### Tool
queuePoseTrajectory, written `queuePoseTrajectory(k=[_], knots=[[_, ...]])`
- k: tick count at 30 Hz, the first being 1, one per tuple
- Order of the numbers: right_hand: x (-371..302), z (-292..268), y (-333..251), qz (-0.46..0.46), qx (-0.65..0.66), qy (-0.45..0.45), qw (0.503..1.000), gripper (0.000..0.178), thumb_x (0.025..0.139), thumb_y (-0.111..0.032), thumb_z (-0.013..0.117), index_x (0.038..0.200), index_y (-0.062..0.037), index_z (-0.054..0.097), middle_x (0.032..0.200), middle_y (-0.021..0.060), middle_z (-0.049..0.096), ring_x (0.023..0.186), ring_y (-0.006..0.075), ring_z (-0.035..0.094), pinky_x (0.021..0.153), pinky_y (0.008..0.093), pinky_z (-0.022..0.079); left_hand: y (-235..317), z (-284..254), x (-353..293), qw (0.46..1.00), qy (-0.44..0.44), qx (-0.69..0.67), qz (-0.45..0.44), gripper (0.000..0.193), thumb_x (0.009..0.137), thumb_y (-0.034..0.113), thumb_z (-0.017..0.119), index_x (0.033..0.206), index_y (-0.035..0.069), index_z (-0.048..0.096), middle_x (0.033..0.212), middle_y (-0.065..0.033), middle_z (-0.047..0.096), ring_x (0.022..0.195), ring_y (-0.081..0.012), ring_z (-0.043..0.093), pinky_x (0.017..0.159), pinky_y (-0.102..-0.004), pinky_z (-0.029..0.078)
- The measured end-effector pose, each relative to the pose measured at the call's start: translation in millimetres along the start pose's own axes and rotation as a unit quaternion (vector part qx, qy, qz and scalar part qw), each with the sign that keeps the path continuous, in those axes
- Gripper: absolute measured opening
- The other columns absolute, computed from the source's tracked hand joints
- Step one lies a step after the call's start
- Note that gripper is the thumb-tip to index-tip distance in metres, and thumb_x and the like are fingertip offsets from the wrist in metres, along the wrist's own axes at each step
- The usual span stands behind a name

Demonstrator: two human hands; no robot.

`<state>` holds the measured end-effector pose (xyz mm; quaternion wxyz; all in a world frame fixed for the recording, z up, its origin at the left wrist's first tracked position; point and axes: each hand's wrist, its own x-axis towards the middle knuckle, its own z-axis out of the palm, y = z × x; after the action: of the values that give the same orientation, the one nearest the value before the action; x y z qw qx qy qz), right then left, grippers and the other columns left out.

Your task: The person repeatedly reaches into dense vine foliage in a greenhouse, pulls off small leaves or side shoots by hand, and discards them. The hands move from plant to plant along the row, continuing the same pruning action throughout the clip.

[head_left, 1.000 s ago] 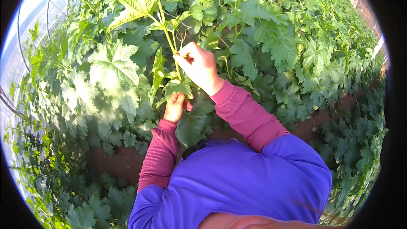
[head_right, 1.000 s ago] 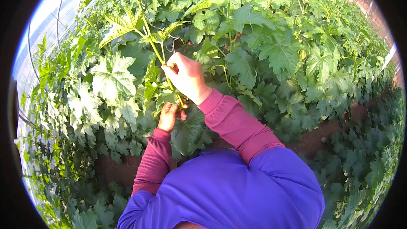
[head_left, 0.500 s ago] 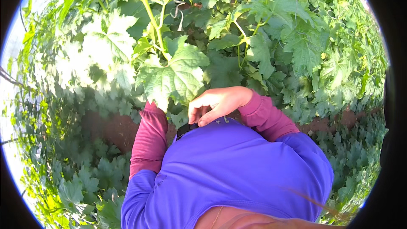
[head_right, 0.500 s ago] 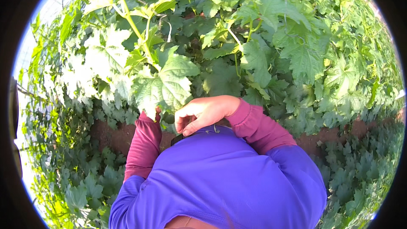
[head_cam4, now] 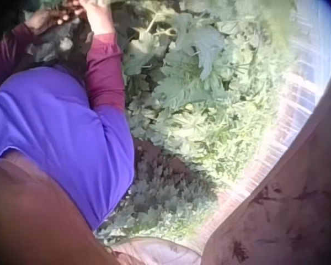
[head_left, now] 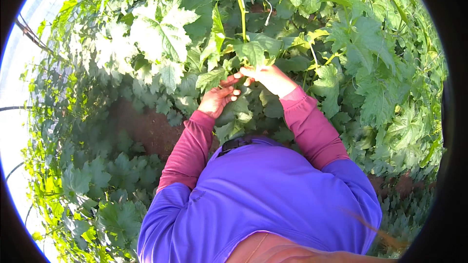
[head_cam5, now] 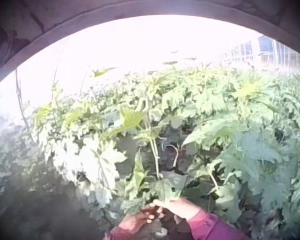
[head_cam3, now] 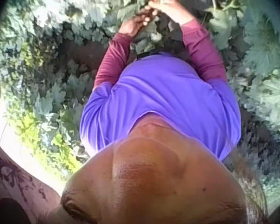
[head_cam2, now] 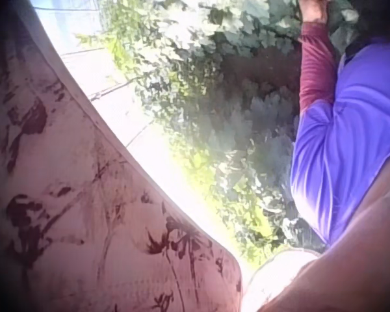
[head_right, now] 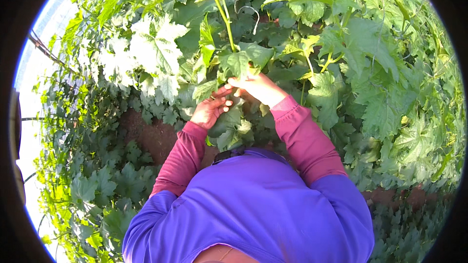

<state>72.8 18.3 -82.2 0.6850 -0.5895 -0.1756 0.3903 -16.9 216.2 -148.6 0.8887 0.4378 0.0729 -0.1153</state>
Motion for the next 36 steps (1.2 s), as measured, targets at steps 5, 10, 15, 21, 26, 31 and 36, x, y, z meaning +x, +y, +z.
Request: queuePoseTrajectory(k=[5, 10, 15, 21, 26, 31, 36], knots=[[19, -89, -16, -0.224, -0.133, 0.267, 0.928, 0.065, 0.082, -0.009, 0.064, 0.136, -0.0022, 0.029, 0.140, 0.0105, 0.035, 0.097, 0.0134, 0.049, 0.082, 0.0256, 0.044, 27, -1, 2, 0.977, 0.024, 0.191, 0.092, 0.048, 0.083, -0.002, 0.061, 0.128, 0.008, 0.048, 0.127, -0.0008, 0.050, 0.108, -0.0169, 0.050, 0.083, -0.0277, 0.047], [-19, -173, -41, -0.221, -0.327, 0.582, 0.711, 0.062, 0.074, -0.023, 0.073, 0.122, 0.0030, 0.043, 0.111, 0.0186, 0.051, 0.099, 0.0270, 0.049, 0.086, 0.0352, 0.040, 51, -4, 21, 0.867, 0.036, 0.494, 0.060, 0.052, 0.083, 0.009, 0.062, 0.132, 0.015, 0.046, 0.139, -0.0090, 0.041, 0.128, -0.0223, 0.037, 0.106, -0.0331, 0.030], [-36, -201, -16, -0.217, -0.441, 0.625, 0.607, 0.058, 0.074, -0.024, 0.069, 0.119, 0.0050, 0.046, 0.107, 0.0252, 0.056, 0.099, 0.0383, 0.054, 0.090, 0.0400, 0.041, 71, -32, 86, 0.785, 0.246, 0.565, -0.064, 0.055, 0.086, 0.020, 0.059, 0.137, 0.015, 0.038, 0.131, -0.0180, 0.048, 0.121, -0.0287, 0.047, 0.102, -0.0351, 0.035], [-29, -111, 6, -0.198, -0.473, 0.547, 0.662, 0.053, 0.077, -0.022, 0.066, 0.121, 0.0022, 0.047, 0.104, 0.0231, 0.058, 0.097, 0.0331, 0.058, 0.084, 0.0395, 0.045, 110, -65, 152, 0.749, 0.504, 0.387, 0.186, 0.049, 0.079, 0.032, 0.064, 0.119, 0.005, 0.053, 0.110, -0.0158, 0.062, 0.101, -0.0283, 0.059, 0.086, -0.0379, 0.044], [-17, -69, 23, -0.216, -0.440, 0.569, 0.661, 0.046, 0.080, -0.013, 0.064, 0.122, -0.0050, 0.048, 0.114, 0.0130, 0.054, 0.096, 0.0228, 0.053, 0.082, 0.0326, 0.044, 150, -115, 184, 0.792, 0.527, 0.244, 0.186, 0.048, 0.077, 0.033, 0.066, 0.113, 0.003, 0.057, 0.107, -0.0132, 0.063, 0.097, -0.0267, 0.060, 0.082, -0.0385, 0.046], [6, 11, 25, -0.225, -0.322, 0.531, 0.751, 0.034, 0.079, -0.011, 0.063, 0.112, -0.0062, 0.056, 0.105, 0.0134, 0.055, 0.080, 0.0216, 0.060, 0.066, 0.0316, 0.049, 155, -139, 183, 0.853, 0.426, 0.265, 0.146, 0.046, 0.078, 0.032, 0.066, 0.113, 0.003, 0.057, 0.106, -0.0127, 0.064, 0.095, -0.0256, 0.060, 0.081, -0.0376, 0.046], [46, 121, 22, -0.245, -0.323, 0.298, 0.864, 0.029, 0.081, -0.010, 0.061, 0.109, -0.0053, 0.057, 0.101, 0.0090, 0.058, 0.089, 0.0201, 0.059, 0.074, 0.0303, 0.048, 156, -149, 177, 0.889, 0.347, 0.263, 0.142, 0.044, 0.079, 0.031, 0.065, 0.112, 0.003, 0.058, 0.105, -0.0121, 0.064, 0.094, -0.0245, 0.060, 0.081, -0.0367, 0.046]])
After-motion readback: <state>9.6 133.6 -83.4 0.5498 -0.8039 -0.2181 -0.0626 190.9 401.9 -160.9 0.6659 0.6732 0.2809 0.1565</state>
